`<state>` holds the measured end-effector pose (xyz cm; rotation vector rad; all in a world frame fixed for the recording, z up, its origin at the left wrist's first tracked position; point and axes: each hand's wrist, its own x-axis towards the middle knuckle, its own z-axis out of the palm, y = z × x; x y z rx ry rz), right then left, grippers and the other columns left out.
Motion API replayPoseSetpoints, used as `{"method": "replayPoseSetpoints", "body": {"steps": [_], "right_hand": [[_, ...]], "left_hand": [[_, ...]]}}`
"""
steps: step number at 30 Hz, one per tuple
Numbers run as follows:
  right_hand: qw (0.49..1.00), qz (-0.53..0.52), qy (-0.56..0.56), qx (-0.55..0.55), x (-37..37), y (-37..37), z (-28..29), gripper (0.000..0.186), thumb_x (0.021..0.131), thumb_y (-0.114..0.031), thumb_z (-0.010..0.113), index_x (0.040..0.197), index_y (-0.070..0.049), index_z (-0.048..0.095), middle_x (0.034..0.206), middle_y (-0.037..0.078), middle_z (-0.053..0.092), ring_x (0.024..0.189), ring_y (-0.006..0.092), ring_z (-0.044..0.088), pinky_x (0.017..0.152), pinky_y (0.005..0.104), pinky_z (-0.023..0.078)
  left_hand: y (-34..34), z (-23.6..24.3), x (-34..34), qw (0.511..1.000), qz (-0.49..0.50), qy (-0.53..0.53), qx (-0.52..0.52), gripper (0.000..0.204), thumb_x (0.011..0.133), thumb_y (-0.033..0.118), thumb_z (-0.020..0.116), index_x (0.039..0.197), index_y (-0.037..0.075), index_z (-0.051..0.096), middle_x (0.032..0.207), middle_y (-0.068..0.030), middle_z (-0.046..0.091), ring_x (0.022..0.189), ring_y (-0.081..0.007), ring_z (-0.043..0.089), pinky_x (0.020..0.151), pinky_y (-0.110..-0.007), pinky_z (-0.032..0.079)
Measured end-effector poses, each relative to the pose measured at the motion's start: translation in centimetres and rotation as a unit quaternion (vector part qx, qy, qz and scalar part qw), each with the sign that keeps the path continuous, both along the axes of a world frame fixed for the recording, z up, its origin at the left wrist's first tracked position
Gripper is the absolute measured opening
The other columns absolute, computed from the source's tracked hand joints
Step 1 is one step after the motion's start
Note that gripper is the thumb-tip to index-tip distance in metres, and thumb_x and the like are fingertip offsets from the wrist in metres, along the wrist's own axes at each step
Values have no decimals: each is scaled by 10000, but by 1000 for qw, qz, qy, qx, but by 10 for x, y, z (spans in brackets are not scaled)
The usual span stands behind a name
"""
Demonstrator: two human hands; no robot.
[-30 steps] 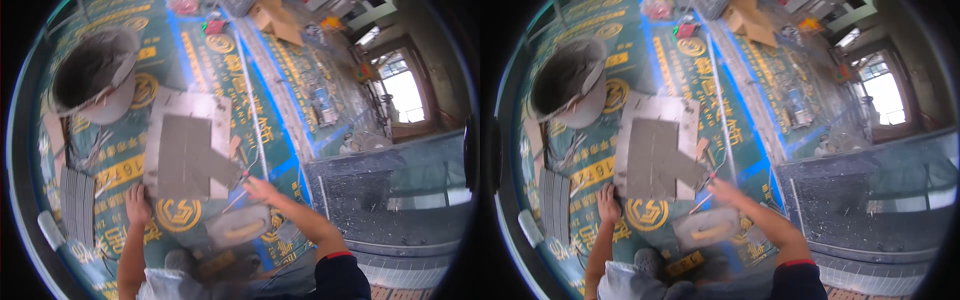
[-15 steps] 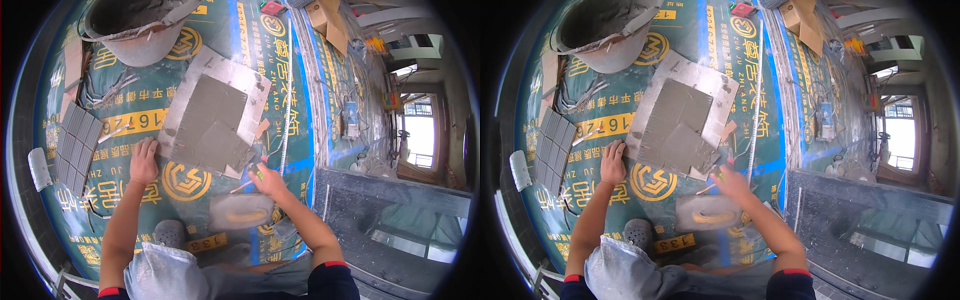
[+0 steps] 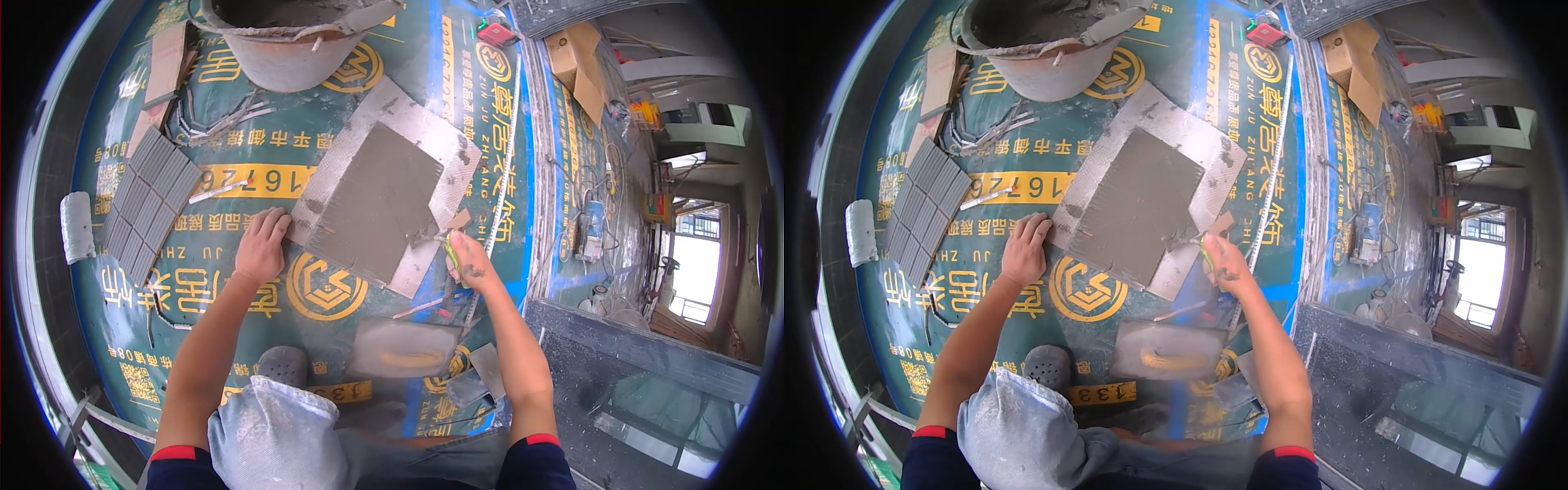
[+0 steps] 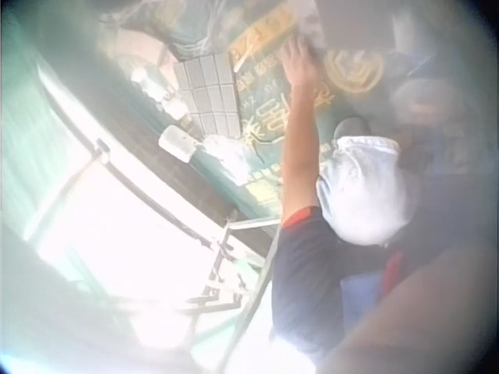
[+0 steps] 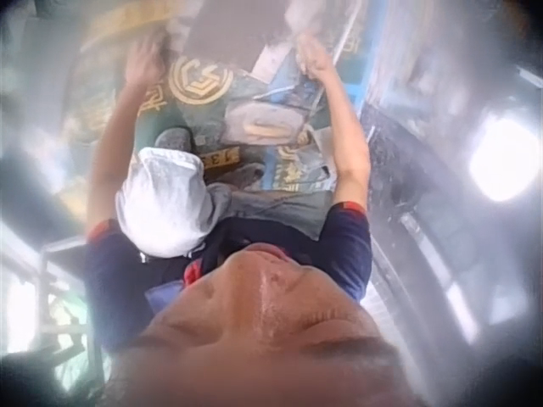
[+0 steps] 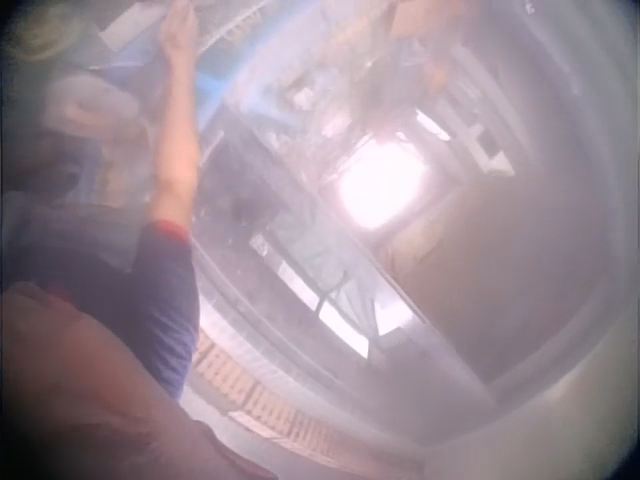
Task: Measuring and cutting tiles with an angle grinder, mixing and applying mortar, and fixing tiles to a wall pillar.
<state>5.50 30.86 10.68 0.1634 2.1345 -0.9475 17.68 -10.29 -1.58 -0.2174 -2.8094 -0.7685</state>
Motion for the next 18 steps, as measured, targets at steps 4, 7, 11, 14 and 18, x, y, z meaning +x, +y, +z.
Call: {"method": "replayPoseSetpoints", "body": {"steps": [4,7,11,14,18], "right_hand": [[980,173,95,17,44,-26,-14,569,1054,-565,426,979,-17,561,695,91,593,635,202,604,624,360,489],[974,218,49,21,83,-49,-6,533,1047,-522,464,1047,-3,584,742,149,636,705,281,647,696,413,504],[957,284,52,-1,112,-43,-12,490,1040,-484,496,1085,-7,597,775,202,652,750,344,662,729,437,507],[955,288,-57,33,104,-50,10,590,1016,-520,516,1298,-6,579,1223,301,647,1173,468,605,971,494,490],[960,241,47,136,69,-79,9,580,1020,-505,518,1263,17,585,1138,282,683,1107,463,632,923,509,511]], "left_hand": [[-2,-1,-1,1000,-8,-2,6,502,788,0,553,1290,24,542,1333,-158,558,1260,-380,514,1095,-458,427],[-4,0,3,1000,-7,-12,9,532,774,-12,557,1305,27,531,1343,-167,547,1272,-390,500,1105,-467,415],[-4,-2,2,1000,-10,-5,-14,483,793,30,565,1276,25,541,1320,-139,556,1254,-357,519,1099,-434,429],[-2,-3,1,1000,-3,-4,-1,481,802,28,560,1282,14,535,1333,-157,549,1267,-362,511,1112,-427,419],[-2,0,0,1000,19,-8,13,488,820,25,548,1307,5,519,1367,-181,535,1307,-383,489,1127,-440,403]]}}
